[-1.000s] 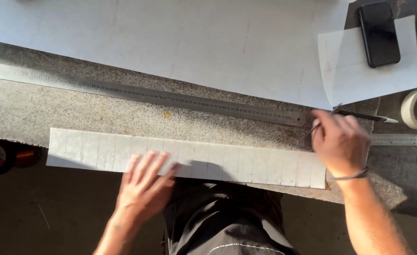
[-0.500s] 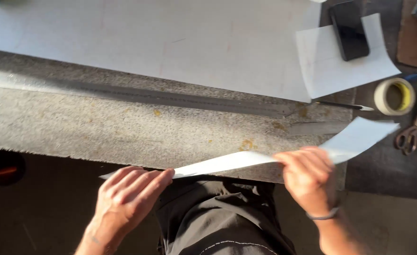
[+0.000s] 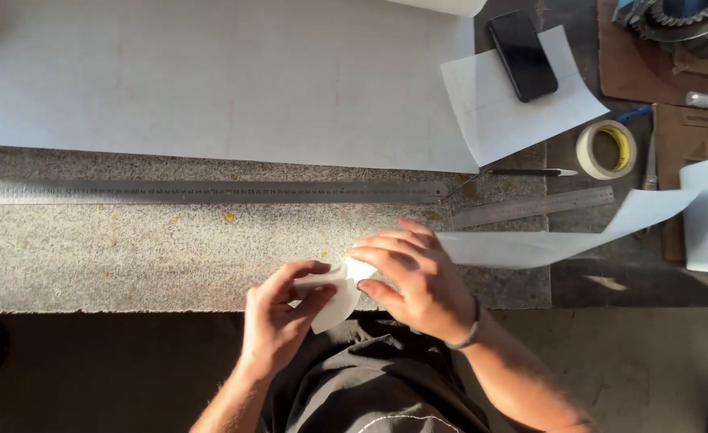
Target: Measuring and marking a strip of white material with a ruler and pencil, followed by folding the material.
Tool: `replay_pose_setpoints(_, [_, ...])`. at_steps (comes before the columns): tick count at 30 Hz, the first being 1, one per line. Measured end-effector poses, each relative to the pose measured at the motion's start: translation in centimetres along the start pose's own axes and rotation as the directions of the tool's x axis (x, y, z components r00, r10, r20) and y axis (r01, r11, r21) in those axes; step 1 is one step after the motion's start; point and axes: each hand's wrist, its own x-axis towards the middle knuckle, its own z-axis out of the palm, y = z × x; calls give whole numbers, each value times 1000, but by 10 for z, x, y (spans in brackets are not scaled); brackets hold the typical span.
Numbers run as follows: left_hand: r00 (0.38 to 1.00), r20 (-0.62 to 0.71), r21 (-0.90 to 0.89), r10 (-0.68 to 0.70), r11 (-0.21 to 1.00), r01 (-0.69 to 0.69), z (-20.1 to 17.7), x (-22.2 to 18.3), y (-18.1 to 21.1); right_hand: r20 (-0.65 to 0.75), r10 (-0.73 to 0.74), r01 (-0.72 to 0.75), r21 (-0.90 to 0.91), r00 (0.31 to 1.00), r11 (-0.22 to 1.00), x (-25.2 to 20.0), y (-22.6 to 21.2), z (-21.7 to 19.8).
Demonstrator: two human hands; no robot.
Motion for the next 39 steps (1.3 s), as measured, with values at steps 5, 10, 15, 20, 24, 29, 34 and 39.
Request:
replay_pose_setpoints(5, [992,123,105,28,994,-41,-9,-5,24,35,-36,30,154,999,988,6,-4,20])
replay_pose_setpoints(10, [993,88,105,-78,992,69,-20,-19,16,137,27,-82,419,990,904,11,-12,26])
replay_pose_setpoints(15, [993,-22,14,117,993,-117,-12,-26,15,116,60,-110,497,991,861,17,-19,34])
replay_pose_setpoints(20, [996,-59,-104,70,992,-76,-4,-27,7,63,86,-106,502,994,858,19,-21,33])
replay_pose_setpoints(24, [995,-60,-95,82,992,-87,-1,-27,10,22,103,-101,498,994,861,12,-21,41])
replay_pose_setpoints(29, [977,-116,47,177,984,-173,3,-30,8,-23,145,-117,467,989,876,14,-29,39])
replay_pose_setpoints(34, [967,-121,120,226,970,-212,3,-32,8,-27,113,-93,400,993,912,22,-36,32])
replay_pose_setpoints(39, [939,-86,200,334,929,-312,-3,-28,16,-102,53,-24,274,993,961,30,-36,30])
